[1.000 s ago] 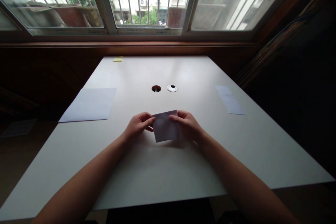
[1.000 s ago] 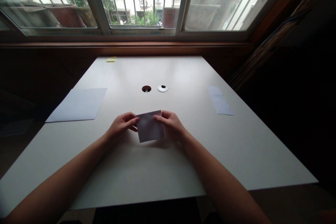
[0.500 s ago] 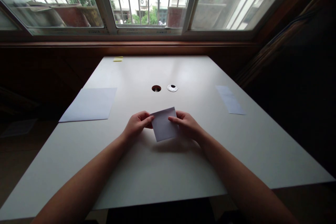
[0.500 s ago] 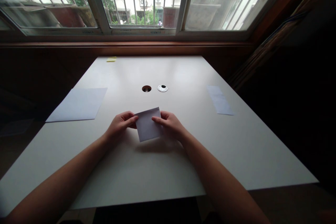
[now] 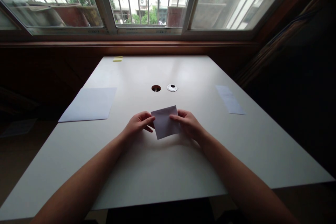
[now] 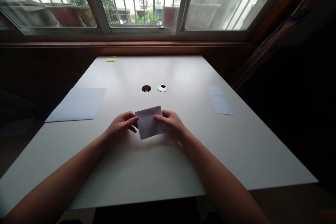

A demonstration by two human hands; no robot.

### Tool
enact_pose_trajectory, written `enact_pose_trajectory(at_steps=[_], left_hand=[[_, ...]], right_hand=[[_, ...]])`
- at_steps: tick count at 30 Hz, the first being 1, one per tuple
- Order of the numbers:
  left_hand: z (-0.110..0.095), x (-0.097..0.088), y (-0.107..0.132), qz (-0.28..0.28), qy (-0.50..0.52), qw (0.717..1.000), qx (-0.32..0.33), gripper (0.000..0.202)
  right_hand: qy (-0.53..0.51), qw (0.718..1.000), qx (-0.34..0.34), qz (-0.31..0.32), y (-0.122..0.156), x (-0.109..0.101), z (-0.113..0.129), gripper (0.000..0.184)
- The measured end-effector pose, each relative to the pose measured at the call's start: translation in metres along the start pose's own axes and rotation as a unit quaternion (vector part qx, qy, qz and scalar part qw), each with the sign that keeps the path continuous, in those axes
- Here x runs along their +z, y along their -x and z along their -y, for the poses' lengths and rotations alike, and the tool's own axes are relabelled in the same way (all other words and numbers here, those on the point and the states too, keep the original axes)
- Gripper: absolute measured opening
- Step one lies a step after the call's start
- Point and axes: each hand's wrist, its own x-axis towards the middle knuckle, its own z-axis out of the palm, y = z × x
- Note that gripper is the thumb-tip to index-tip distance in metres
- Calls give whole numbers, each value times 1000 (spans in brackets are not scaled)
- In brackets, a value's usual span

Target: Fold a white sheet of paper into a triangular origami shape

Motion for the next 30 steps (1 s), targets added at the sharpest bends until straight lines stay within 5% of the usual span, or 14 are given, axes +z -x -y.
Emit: enact_pose_trajectory(at_steps=[6,22,30], left_hand=[[-4,4,5,67,-38,997,-31,36],[-2,-2,5,-2,-57,998,-21,34],[-2,-2,5,-6,-63,998,-17,35]], right_hand=[[-12,1000,-9,-5,1,3,3,32],[45,994,-60,-75,-5,-6,0,32],[58,998,5,7,1,2,2,34]])
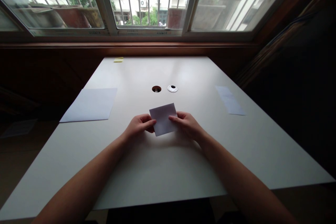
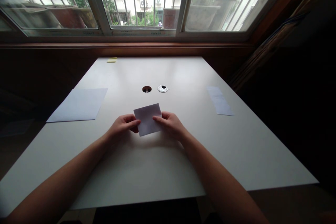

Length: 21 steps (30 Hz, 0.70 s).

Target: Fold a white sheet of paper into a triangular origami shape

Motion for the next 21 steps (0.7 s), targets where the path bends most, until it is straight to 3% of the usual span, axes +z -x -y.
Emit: enact_pose_trajectory(at_steps=[10,18,21], left_hand=[[0,0,-1,-19,9,1000,9,33],[0,0,-1,-26,7,1000,11,34],[0,-1,-1,-31,11,999,12,34]], right_hand=[[-26,997,-25,-73,-4,-7,-1,31],[31,1000,3,-1,0,-2,1,37],[34,999,0,-17,-1,-5,0,36]])
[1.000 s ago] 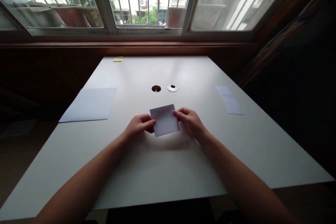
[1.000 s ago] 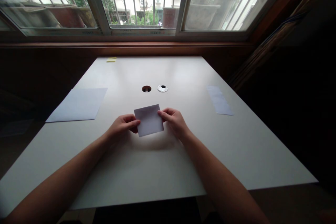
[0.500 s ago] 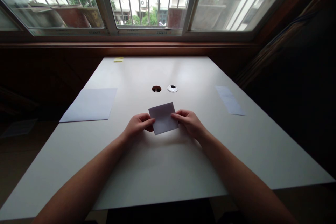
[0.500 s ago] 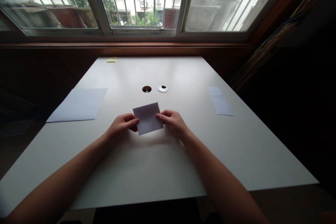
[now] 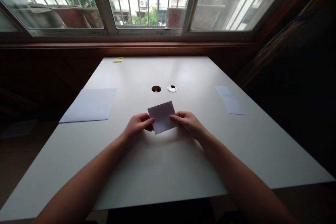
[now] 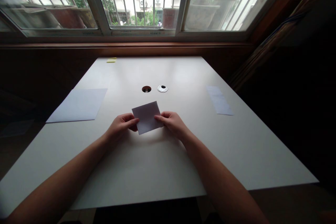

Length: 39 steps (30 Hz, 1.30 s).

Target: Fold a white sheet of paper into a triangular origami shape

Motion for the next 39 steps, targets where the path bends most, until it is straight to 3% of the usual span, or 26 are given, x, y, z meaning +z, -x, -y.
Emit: enact_pose_trajectory(at_steps=[10,18,25,33,39], left_hand=[[2,-2,-1,-32,1,999,14,33],[4,-3,-2,-15,2,1000,13,34],[4,-4,-4,-27,30,999,6,34],[9,-5,-7,-42,45,998,14,35],[3,-2,-5,-12,31,999,10,36]], right_hand=[[30,997,-41,-54,0,-10,1,36],[27,999,-12,40,2,1,2,36],[9,1000,-14,-6,-1,-8,0,33],[3,998,-52,-17,0,-9,-1,29],[2,997,-70,-44,-2,-5,-3,29]])
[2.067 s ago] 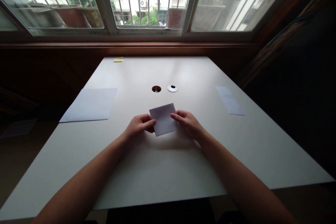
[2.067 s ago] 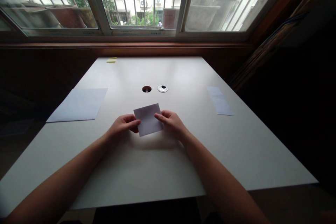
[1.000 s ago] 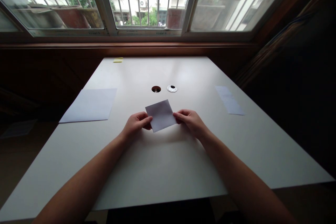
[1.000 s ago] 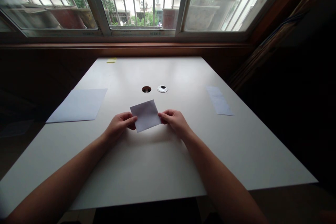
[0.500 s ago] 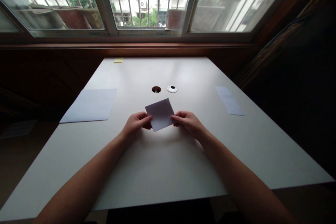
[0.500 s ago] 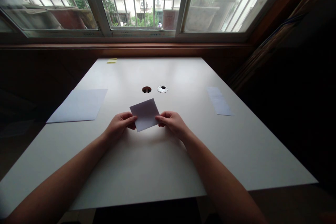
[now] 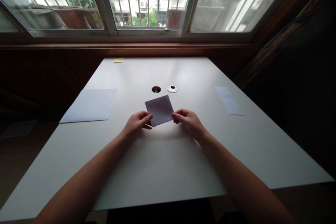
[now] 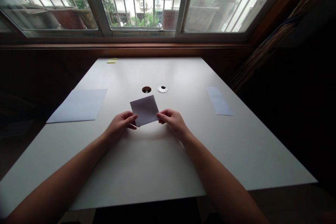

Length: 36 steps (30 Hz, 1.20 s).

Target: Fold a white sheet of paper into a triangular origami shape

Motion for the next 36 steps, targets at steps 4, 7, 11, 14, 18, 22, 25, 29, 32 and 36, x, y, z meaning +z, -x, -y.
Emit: enact_pose_trajectory(at_steps=[4,7,11,14,18,22,25,29,32,36], left_hand=[[-4,1,2,37,-20,999,-20,34],[-4,1,3,28,-12,999,-25,34],[-2,0,2,6,15,999,-29,34],[1,-1,1,-1,29,999,-31,34],[1,-2,0,-3,30,999,-30,33],[-2,0,2,18,-5,999,-31,33],[-4,1,3,41,-28,998,-36,34],[-5,0,3,57,-36,997,-37,36],[-5,0,4,60,-37,997,-32,37],[-2,1,4,43,-24,999,-2,37]], right_hand=[[-1,1000,-12,-11,-1,2,0,29],[3,1000,-13,-7,-1,2,0,29],[2,1000,-25,-14,-1,-1,1,28],[-16,999,-26,-39,-2,-5,0,32],[-51,997,-16,-55,-3,-6,-2,36],[-18,1000,7,16,-1,0,1,36],[34,998,16,48,2,5,3,35],[38,998,8,44,3,6,5,35],[27,999,7,42,3,6,5,35],[11,999,7,33,3,6,5,36]])
